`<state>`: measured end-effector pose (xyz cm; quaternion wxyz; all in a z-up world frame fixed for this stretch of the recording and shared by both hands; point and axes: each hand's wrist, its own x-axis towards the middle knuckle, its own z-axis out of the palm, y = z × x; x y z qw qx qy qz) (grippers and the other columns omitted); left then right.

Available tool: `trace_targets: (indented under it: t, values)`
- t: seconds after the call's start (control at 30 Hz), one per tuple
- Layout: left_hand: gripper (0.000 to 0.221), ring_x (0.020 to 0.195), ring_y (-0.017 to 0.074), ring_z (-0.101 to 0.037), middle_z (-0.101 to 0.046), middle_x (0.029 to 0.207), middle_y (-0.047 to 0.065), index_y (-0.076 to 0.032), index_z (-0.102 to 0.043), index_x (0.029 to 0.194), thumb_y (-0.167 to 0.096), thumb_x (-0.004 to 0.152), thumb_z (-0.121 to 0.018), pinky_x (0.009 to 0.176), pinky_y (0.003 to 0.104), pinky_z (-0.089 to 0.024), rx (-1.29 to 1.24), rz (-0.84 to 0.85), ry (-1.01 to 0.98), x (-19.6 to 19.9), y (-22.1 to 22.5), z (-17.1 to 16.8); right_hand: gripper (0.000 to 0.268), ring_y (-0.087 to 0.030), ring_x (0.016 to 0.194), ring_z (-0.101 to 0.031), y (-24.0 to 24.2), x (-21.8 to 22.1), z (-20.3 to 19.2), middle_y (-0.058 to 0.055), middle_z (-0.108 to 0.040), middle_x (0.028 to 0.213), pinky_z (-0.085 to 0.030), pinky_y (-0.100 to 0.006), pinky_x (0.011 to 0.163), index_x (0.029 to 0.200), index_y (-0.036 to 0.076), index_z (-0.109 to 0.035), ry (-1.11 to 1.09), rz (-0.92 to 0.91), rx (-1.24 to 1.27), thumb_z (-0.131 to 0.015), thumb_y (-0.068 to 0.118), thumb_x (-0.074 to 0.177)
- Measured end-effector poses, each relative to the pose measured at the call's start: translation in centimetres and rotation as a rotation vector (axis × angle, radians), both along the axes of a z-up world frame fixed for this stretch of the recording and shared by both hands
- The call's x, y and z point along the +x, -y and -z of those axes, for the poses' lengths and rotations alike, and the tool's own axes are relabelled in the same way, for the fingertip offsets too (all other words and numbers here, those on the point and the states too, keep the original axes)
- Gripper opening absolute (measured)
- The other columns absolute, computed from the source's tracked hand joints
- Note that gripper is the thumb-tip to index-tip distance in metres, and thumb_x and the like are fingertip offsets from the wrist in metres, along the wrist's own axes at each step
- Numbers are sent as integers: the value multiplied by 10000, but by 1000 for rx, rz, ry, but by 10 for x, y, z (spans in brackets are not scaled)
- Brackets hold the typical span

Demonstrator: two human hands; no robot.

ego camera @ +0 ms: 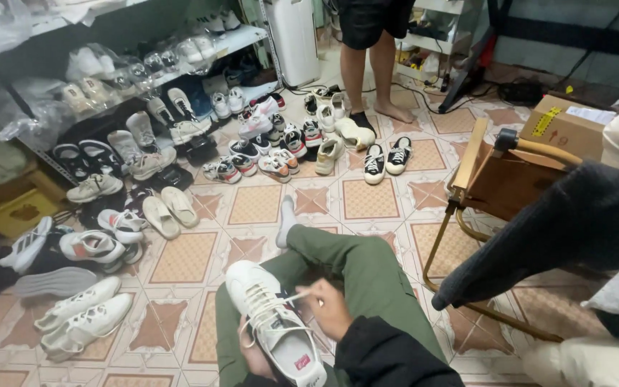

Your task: The person is sitting on a tiled floor, carefully threading laces through the eyelets of a white sneaker.

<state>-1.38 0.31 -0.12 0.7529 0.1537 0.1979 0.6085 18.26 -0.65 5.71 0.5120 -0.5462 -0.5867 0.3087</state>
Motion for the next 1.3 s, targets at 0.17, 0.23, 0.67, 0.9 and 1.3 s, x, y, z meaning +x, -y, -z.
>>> trace_targets:
  t: [0.17,0.23,0.67,0.9,1.3]
  values:
    - [654,984,326,-684,-694,1181,222,14,-566,1369,-521,1011,-449,888,493,-552,-91,13,-32,0,-5,8,240,-158,784,-594,24,-5,10,-32,-650,918,-485,-269,692,1100,84,-835,-93,-67,-132,-684,158,929]
    - [658,1004,327,-683,-696,1194,218,-1,-582,1361,-538,1000,-461,911,496,-545,-112,18,-53,-3,-17,5,224,-172,825,-644,15,-5,2,-51,-713,972,-521,-281,729,1081,44,-822,-120,-76,-102,-694,128,917]
    - [714,1137,335,-691,-716,1271,193,-84,-704,1290,-674,916,-557,1070,506,-512,-402,-28,-157,-10,-18,48,183,-212,758,-733,0,12,45,-136,-794,937,-611,-341,674,1064,161,-857,-218,40,-21,-784,166,896]
    - [660,1072,304,-737,-766,1168,168,-97,-744,1233,-646,902,-587,1010,485,-569,-338,-14,-84,12,6,-10,422,-137,681,-708,1,13,46,-119,-776,865,-606,-242,611,1227,24,-730,-589,43,-184,-789,-11,811]
    - [627,1059,323,-744,-765,1132,189,-58,-735,1222,-600,956,-563,977,507,-583,-293,7,5,21,21,-59,183,-214,590,-727,15,8,21,-209,-706,742,-619,-272,550,886,-55,-672,-866,20,-227,-845,-28,835]
